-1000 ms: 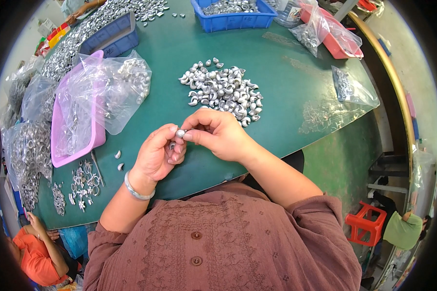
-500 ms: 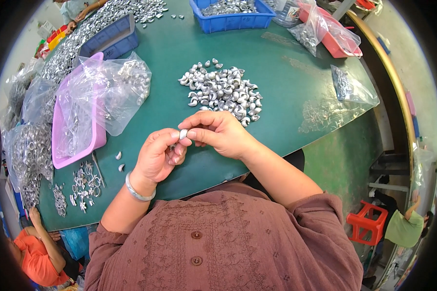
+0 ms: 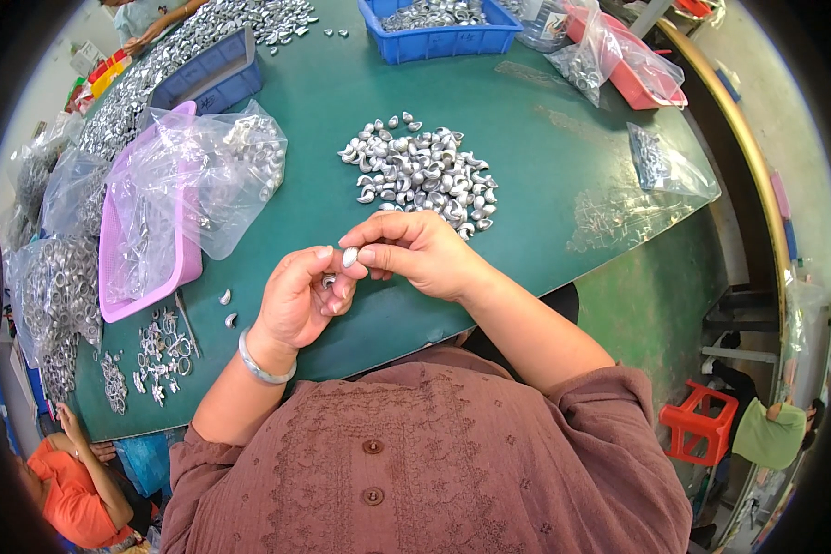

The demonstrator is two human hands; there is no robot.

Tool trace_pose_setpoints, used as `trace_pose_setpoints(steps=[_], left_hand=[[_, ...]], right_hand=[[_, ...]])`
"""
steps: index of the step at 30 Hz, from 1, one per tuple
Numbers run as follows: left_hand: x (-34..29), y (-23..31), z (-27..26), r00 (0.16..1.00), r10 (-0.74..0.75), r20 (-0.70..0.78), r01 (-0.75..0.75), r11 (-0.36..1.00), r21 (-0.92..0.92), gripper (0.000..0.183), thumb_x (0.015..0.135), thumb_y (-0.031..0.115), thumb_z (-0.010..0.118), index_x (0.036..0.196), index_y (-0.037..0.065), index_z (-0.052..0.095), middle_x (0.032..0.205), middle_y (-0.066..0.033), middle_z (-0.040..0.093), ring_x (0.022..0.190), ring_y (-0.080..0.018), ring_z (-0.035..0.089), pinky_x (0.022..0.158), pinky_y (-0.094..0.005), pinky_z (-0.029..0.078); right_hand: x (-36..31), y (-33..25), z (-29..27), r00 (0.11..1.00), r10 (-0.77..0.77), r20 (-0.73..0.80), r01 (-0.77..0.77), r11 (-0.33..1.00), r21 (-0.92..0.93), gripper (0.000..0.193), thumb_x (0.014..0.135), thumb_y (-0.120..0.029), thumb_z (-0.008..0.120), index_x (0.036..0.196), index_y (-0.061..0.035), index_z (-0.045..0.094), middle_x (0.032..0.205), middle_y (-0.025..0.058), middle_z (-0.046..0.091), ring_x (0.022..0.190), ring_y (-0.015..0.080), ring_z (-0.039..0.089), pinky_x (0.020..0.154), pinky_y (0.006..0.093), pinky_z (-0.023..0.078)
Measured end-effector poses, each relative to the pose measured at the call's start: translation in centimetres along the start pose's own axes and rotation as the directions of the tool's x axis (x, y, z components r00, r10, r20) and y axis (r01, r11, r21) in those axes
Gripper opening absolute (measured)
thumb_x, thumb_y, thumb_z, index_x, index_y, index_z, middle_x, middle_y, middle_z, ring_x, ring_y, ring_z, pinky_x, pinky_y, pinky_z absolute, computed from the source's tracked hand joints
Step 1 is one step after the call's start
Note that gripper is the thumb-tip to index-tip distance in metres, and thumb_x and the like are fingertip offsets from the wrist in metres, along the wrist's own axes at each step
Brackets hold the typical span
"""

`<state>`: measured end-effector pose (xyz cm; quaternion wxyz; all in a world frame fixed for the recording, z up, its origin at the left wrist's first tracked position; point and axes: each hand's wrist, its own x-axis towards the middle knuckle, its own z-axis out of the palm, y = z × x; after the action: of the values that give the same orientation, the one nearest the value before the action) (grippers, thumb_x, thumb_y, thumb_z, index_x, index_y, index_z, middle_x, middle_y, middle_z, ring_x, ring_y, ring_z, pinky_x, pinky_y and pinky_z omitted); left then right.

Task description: The person picks up small grey components from a pile on a table by hand, checks them, and places some into a plastic bag and others into a pile.

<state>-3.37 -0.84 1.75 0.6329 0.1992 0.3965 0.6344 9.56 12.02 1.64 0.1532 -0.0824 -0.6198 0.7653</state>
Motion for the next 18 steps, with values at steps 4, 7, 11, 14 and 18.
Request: trace_pose_setpoints(steps=[4,7,11,14,18], left_hand=[[0.10,-0.17,-0.15,1.000,-0.016,0.000,0.016,1.000,0.015,0.030,0.085,0.027,0.049,0.078,0.000,0.059,0.059,-0.0028,0.049,0.046,-0.0101,0.039,0.044,-0.0210,0.033],[0.30,-0.49,-0.52,0.998,-0.034,-0.046,0.039,0.993,0.111,0.025,0.084,0.025,0.053,0.075,0.002,0.058,0.060,-0.0020,0.050,0.049,-0.0093,0.041,0.045,-0.0203,0.033],[0.66,-0.47,-0.45,0.995,0.012,-0.095,-0.022,0.994,-0.109,0.019,0.082,0.019,0.055,0.069,0.005,0.054,0.068,-0.0033,0.053,0.056,-0.0104,0.046,0.048,-0.0206,0.036],[0.69,-0.43,-0.79,0.989,0.037,-0.144,-0.058,0.988,-0.142,0.016,0.082,0.016,0.054,0.069,0.006,0.052,0.073,-0.0043,0.055,0.058,-0.0121,0.049,0.050,-0.0219,0.038],[0.58,0.06,-0.21,0.985,-0.020,-0.173,-0.012,0.984,-0.178,0.010,0.082,0.014,0.051,0.077,0.005,0.052,0.073,-0.0049,0.054,0.058,-0.0131,0.049,0.049,-0.0221,0.039]], right_hand=[[-0.06,0.25,-0.35,1.000,-0.019,0.021,0.020,0.998,-0.057,0.016,0.080,-0.001,0.056,0.095,-0.0009,0.061,0.086,0.0032,0.057,0.072,0.0089,0.053,0.062,0.0215,0.043],[-0.10,0.11,-0.08,0.993,-0.099,0.063,0.107,0.984,-0.139,0.020,0.079,0.001,0.056,0.098,0.0000,0.059,0.091,0.0046,0.057,0.079,0.0099,0.054,0.069,0.0226,0.045],[-0.19,-0.06,0.07,1.000,0.006,-0.006,-0.006,0.998,0.065,0.030,0.077,0.003,0.057,0.106,0.0017,0.052,0.096,0.0069,0.057,0.089,0.0116,0.054,0.079,0.0248,0.045],[-0.20,-0.23,0.09,1.000,0.002,-0.030,0.000,0.999,0.050,0.034,0.076,0.004,0.057,0.109,0.0019,0.050,0.097,0.0073,0.057,0.091,0.0120,0.054,0.081,0.0252,0.044],[-0.43,-0.15,0.57,0.996,-0.052,-0.075,0.053,0.998,0.019,0.037,0.075,0.006,0.056,0.111,0.0012,0.049,0.095,0.0072,0.057,0.090,0.0123,0.054,0.079,0.0249,0.044]])
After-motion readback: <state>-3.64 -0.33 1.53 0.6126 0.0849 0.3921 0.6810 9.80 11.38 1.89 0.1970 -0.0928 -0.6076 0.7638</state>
